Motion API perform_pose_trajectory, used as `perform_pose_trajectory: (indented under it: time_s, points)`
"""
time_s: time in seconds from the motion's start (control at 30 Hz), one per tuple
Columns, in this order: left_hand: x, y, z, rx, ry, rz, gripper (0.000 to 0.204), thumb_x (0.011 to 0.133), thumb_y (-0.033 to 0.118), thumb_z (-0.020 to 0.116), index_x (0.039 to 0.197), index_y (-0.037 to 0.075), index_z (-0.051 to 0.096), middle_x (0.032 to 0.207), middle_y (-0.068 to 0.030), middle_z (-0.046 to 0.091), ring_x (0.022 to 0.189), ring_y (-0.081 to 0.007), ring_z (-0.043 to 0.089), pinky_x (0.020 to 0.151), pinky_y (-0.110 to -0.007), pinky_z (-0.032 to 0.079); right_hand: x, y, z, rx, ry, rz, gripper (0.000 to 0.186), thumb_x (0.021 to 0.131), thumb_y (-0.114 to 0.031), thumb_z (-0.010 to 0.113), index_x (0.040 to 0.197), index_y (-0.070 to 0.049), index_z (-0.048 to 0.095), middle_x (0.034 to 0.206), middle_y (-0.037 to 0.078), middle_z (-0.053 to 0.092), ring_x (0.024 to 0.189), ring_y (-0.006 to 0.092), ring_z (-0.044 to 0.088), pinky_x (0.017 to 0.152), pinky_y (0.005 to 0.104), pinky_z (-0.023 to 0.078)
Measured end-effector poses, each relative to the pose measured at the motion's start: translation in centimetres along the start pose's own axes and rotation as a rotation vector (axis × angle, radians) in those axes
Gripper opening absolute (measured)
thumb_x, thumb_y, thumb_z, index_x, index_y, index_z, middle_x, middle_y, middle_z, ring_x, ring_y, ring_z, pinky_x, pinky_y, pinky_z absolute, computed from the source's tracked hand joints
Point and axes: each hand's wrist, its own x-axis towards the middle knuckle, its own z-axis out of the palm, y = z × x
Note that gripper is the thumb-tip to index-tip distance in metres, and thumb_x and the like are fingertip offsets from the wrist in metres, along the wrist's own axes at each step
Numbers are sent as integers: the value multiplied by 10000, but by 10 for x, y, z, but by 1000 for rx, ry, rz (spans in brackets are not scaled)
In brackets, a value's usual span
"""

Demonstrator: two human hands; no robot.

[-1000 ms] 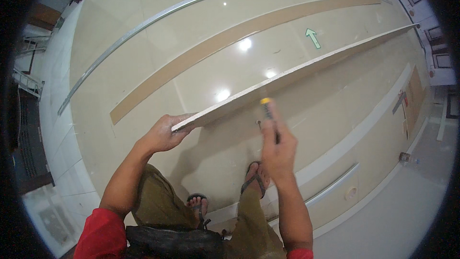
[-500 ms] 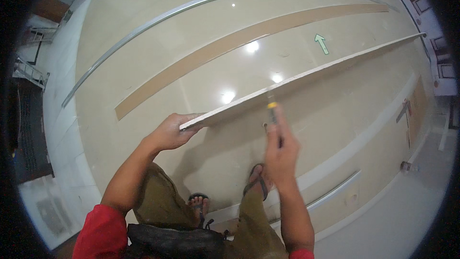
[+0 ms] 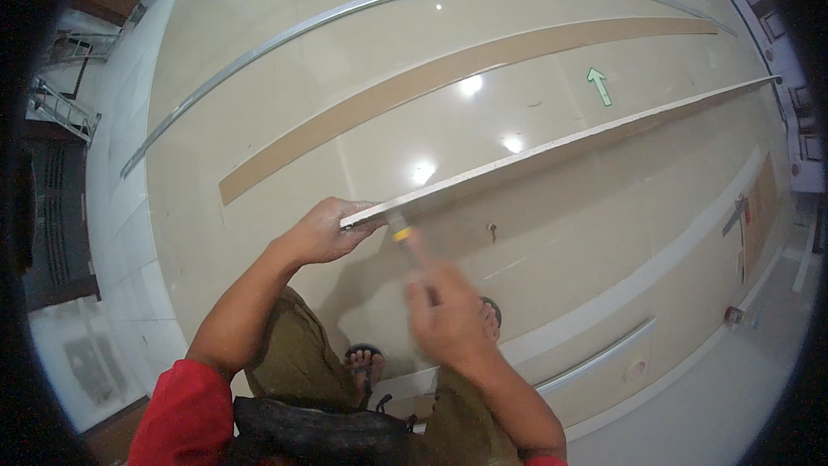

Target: The person uses a utility knife to score and trim the edge of a long white board while sitting on the floor.

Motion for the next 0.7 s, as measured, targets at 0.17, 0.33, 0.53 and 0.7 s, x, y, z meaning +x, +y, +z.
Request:
perform_pose_trajectory:
  time_s: [0.17,0.33,0.53,0.7]
  points:
    - [-7,-20,0,44,64,109,311,1031,174,693,1321,68,735,999,-209,767,759,-279,662,790,-396,565,19,-6,-16,86,36,110,532,1043,-85,596,1571,-40,549,1106,238,726,873,290,704,821,383,562]
    - [-1,-17,5,15,45,74,315,1022,172,698,1312,55,737,993,-233,762,778,-323,681,806,-411,568,9,-3,-7,39,48,144,511,1066,-97,583,1572,-38,546,1162,249,744,926,267,721,856,396,571]
    - [-2,-11,1,52,32,35,313,1021,162,692,1313,59,736,1017,-233,765,809,-320,699,824,-404,571,17,-10,-24,72,44,292,526,1037,-40,576,1562,-39,559,1180,256,732,950,245,728,850,367,563]
    - [-5,-20,2,40,37,54,342,1016,159,683,1349,94,726,1052,-222,767,844,-367,699,836,-423,569,8,-16,-3,19,38,124,499,1054,-71,603,1547,-5,564,1148,219,755,881,198,708,812,359,565]
